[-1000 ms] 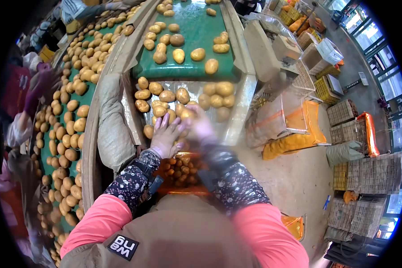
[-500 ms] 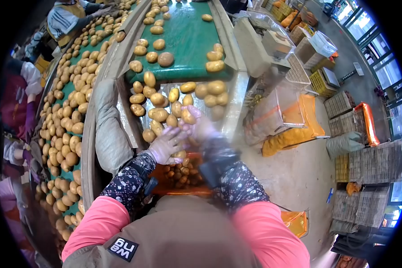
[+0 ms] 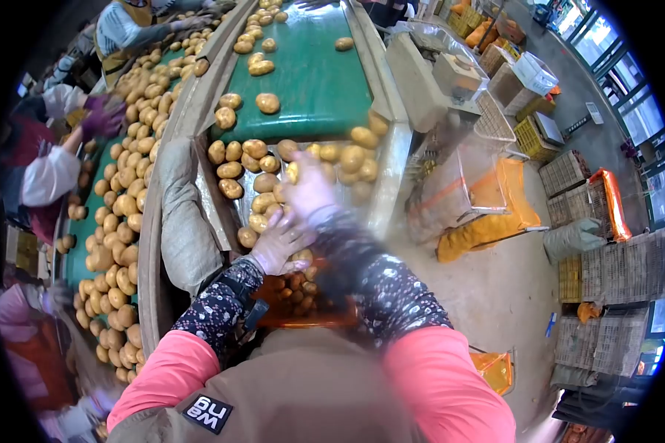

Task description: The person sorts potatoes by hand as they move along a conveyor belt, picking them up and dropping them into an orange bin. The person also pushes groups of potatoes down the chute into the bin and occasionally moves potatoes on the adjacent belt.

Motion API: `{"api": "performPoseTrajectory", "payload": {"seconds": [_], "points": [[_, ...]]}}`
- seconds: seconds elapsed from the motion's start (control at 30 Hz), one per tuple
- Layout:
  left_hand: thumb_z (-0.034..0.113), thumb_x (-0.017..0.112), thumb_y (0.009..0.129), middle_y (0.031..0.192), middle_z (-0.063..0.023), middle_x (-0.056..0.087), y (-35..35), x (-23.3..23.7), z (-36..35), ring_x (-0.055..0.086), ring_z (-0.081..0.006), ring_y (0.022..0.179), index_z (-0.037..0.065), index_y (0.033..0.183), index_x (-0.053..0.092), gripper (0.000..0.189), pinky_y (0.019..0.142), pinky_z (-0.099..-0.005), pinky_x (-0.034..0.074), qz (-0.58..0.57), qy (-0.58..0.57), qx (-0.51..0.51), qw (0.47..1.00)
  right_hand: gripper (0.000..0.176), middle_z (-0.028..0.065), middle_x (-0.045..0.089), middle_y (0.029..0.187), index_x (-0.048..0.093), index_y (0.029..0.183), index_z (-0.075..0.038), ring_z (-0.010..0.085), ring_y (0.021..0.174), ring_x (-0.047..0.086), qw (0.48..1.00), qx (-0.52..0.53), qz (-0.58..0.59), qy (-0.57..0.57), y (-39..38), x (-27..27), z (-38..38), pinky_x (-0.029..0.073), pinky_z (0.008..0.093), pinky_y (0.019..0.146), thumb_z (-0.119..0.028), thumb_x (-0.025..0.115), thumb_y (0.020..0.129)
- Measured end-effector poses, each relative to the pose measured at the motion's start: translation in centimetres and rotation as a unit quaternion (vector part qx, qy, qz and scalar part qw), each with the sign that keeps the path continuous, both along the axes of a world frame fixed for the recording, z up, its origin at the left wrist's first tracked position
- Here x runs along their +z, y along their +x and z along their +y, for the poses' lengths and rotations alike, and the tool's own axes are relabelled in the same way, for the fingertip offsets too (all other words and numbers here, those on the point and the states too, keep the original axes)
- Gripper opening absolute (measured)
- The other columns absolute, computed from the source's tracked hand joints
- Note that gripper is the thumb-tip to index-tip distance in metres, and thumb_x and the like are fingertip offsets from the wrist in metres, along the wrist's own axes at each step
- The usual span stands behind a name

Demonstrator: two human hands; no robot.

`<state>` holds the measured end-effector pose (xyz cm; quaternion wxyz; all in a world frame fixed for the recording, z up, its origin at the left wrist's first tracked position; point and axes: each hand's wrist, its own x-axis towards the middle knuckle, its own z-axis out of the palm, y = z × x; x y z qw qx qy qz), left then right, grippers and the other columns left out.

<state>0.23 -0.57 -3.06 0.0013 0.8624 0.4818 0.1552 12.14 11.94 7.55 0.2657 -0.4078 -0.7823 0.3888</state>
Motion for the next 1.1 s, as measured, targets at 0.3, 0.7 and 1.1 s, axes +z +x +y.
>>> {"api": "performPoseTrajectory", "payload": {"seconds": [0.3, 0.7, 1.1], "points": [[0.043, 0.063, 0.086, 0.132, -0.0063, 0.052, 1.9, 1.5, 2.8, 0.038, -0.0375, 0.133, 0.021, 0.12, 0.066, 0.04, 0.114, -0.056, 0.025, -0.019, -0.023, -0.016, 0.999, 0.059, 0.0187, 0.037, 0.152, 0.05, 0.139, -0.006, 0.0352, 0.124, 0.053, 0.934, -0.022, -0.341, 0.104, 1.9, -2.5, 2.1, 0.046, 0.0426, 0.101, -0.015, 0.063, 0.081], [0.041, 0.057, 0.09, 0.123, -0.0049, 0.058, 1.8, 3.6, 4.5, 0.046, -0.0221, 0.127, 0.021, 0.12, 0.066, 0.037, 0.114, -0.0469, 0.031, 0.165, -0.12, -0.051, 0.978, 0.053, 0.0177, 0.046, 0.142, 0.049, 0.135, -0.003, 0.0286, 0.122, 0.054, 0.954, -0.071, 0.245, -0.156, -0.1, -3.3, 1.5, 0.044, 0.0342, 0.103, -0.013, 0.067, 0.087], [0.043, 0.058, 0.09, 0.146, -0.0044, 0.045, 1.4, 1.7, 3.8, 0.034, -0.0294, 0.139, 0.028, 0.131, 0.061, 0.043, 0.115, -0.0517, 0.024, 0.062, -0.04, -0.062, 0.995, 0.028, 0.0161, 0.07, 0.096, 0.064, 0.111, -0.011, 0.0336, 0.092, 0.068, 0.935, -0.137, -0.3, 0.127, 2.3, 0.2, 5.3, 0.053, 0.0478, 0.079, -0.019, 0.061, 0.084]]}}
